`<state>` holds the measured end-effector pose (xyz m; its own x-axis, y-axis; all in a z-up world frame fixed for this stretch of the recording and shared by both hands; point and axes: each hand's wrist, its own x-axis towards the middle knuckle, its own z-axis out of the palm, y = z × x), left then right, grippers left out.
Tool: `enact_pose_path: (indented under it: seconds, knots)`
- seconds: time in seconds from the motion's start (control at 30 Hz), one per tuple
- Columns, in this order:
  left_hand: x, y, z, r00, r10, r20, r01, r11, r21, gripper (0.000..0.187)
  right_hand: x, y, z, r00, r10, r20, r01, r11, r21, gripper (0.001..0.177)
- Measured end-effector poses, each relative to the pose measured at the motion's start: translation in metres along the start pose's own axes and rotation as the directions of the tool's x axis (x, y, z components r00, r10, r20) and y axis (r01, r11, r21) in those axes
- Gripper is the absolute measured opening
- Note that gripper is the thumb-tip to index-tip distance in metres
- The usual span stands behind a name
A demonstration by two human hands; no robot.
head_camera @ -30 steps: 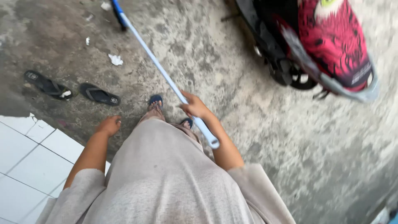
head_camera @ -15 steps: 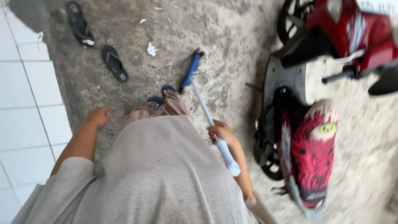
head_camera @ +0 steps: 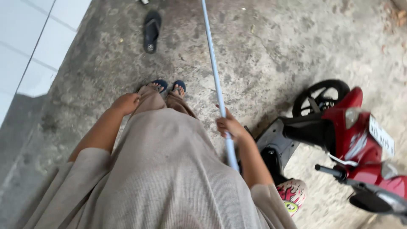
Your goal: Sweeping tiled and concrete floors with a broom.
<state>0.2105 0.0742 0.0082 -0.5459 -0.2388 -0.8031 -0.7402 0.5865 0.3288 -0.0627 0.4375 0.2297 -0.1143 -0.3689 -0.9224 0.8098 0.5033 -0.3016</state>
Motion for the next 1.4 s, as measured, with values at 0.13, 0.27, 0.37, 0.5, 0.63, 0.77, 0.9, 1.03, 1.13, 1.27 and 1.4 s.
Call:
enact_pose_path:
  seconds: [0.13, 0.27, 0.37, 0.5, 0.63, 0.77, 0.9, 1.03, 1.13, 1.27, 1.4]
  knots:
    - [0.004, -0.02, 0.034, 0.992, 0.073, -0.103, -0.074, 0.997, -0.008, 0.038, -0.048, -0.03, -0.006, 0.975, 0.155, 0.156, -0.09, 0.928, -0.362, 0.072]
    - [-0.024, -0.045, 0.042, 0.994, -0.069, -0.083, 0.057, 0.989, -0.133, 0.04, 0.021, -0.023, 0.046, 0.97, 0.165, 0.18, -0.002, 0.743, -0.67, 0.071]
    - [-0.048, -0.071, 0.059, 0.981, -0.127, -0.145, 0.104, 0.981, -0.162, 0.045, 0.117, -0.024, 0.088, 0.931, 0.202, 0.305, 0.123, 0.611, -0.782, 0.072]
    - [-0.086, -0.096, 0.077, 0.956, -0.253, -0.151, 0.212, 0.946, -0.244, 0.049, 0.228, -0.065, 0.101, 0.934, 0.231, 0.271, 0.076, 0.614, -0.786, 0.063]
    - [-0.121, -0.116, 0.106, 0.938, -0.325, -0.119, 0.268, 0.9, -0.342, 0.045, 0.271, -0.158, 0.079, 0.961, 0.179, 0.211, 0.036, 0.673, -0.738, 0.033]
    - [-0.149, -0.12, 0.124, 0.933, -0.347, -0.098, 0.285, 0.877, -0.386, 0.045, 0.311, -0.204, 0.075, 0.994, 0.082, 0.078, -0.029, 0.85, -0.526, 0.038]
    - [-0.159, -0.129, 0.135, 0.924, -0.383, -0.006, 0.352, 0.856, -0.378, 0.046, 0.302, -0.187, 0.116, 0.924, -0.378, -0.057, 0.229, 0.669, -0.707, 0.038]
    - [-0.151, -0.135, 0.132, 0.923, -0.381, 0.061, 0.375, 0.851, -0.369, 0.046, 0.224, -0.143, 0.128, 0.856, -0.515, -0.035, 0.352, 0.632, -0.69, 0.085]
    - [-0.129, -0.141, 0.113, 0.923, -0.385, 0.027, 0.369, 0.861, -0.349, 0.045, 0.126, -0.122, 0.121, 0.963, -0.262, 0.056, 0.235, 0.726, -0.646, 0.089]
    - [-0.092, -0.137, 0.089, 0.941, -0.335, -0.056, 0.293, 0.884, -0.365, 0.048, 0.076, -0.09, 0.118, 0.991, -0.004, 0.136, 0.072, 0.866, -0.496, 0.09]
    - [-0.06, -0.098, 0.052, 0.947, -0.297, -0.127, 0.254, 0.927, -0.277, 0.048, 0.097, -0.053, 0.156, 0.947, 0.153, 0.284, 0.138, 0.603, -0.786, 0.067]
